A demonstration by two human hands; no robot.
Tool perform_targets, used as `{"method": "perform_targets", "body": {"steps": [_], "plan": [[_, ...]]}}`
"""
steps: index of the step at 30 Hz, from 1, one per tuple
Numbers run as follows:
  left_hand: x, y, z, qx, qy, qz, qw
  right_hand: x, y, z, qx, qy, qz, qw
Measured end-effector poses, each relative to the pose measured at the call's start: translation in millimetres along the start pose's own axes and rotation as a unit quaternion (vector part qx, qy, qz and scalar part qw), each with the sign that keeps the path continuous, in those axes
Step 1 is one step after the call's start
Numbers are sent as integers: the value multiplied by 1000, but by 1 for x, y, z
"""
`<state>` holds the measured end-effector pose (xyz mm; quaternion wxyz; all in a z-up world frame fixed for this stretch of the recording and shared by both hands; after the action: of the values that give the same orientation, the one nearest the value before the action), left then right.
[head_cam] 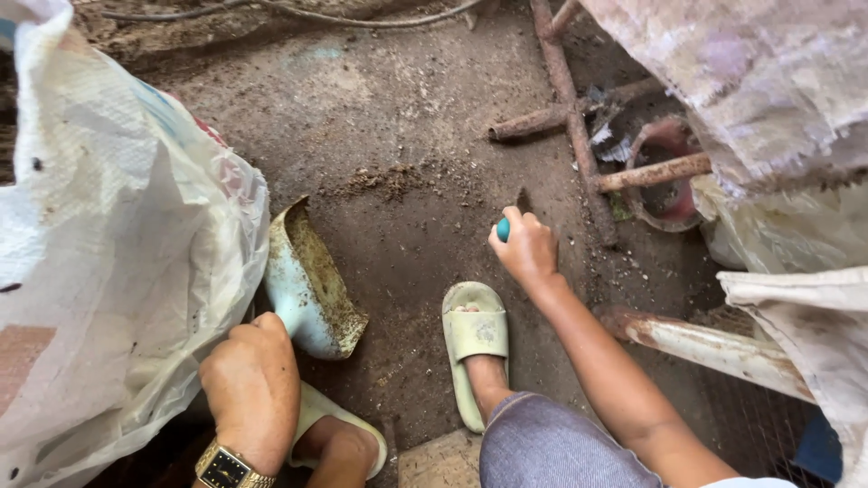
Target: The person scoops soil from a large white sack into a dustpan using a small trowel. They then pour the soil from the dustpan back into the sack and use the trowel to scrape the remaining soil from the dustpan and the ground.
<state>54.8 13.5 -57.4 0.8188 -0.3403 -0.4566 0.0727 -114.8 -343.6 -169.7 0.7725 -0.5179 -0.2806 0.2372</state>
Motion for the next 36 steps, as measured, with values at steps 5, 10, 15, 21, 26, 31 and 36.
{"method": "perform_targets", "body": {"steps": [5,10,15,21,26,31,36], "plan": [[6,7,-3,1,-6,28,1000,-4,-45,24,-46,-49,-85,994],[4,9,2,10,0,9,1000,-77,-62,79,93,119,57,987],[4,8,1,3,-7,23,1000,-131,-59,107,143,123,108,976],[4,8,2,18,-2,18,1000,-161,-77,128,134,246,149,948],[2,-1,3,3,1,8,1000,-219,-55,99,31,289,206,934],[3,0,3,-1,2,2,1000,-245,-10,62,97,392,126,906],[3,-4,3,20,7,-4,1000,-238,35,59,33,296,131,945]]}}
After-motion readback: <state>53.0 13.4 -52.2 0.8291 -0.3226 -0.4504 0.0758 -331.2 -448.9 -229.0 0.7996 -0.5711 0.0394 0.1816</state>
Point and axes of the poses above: each hand's wrist, its own z-axis away from the middle knuckle, its own y-axis out of the palm, x = y × z, the point moved 6 cm from there along -z, towards the middle knuckle, and after that the axes turned 10 degrees about x, right-handed, at the moved point
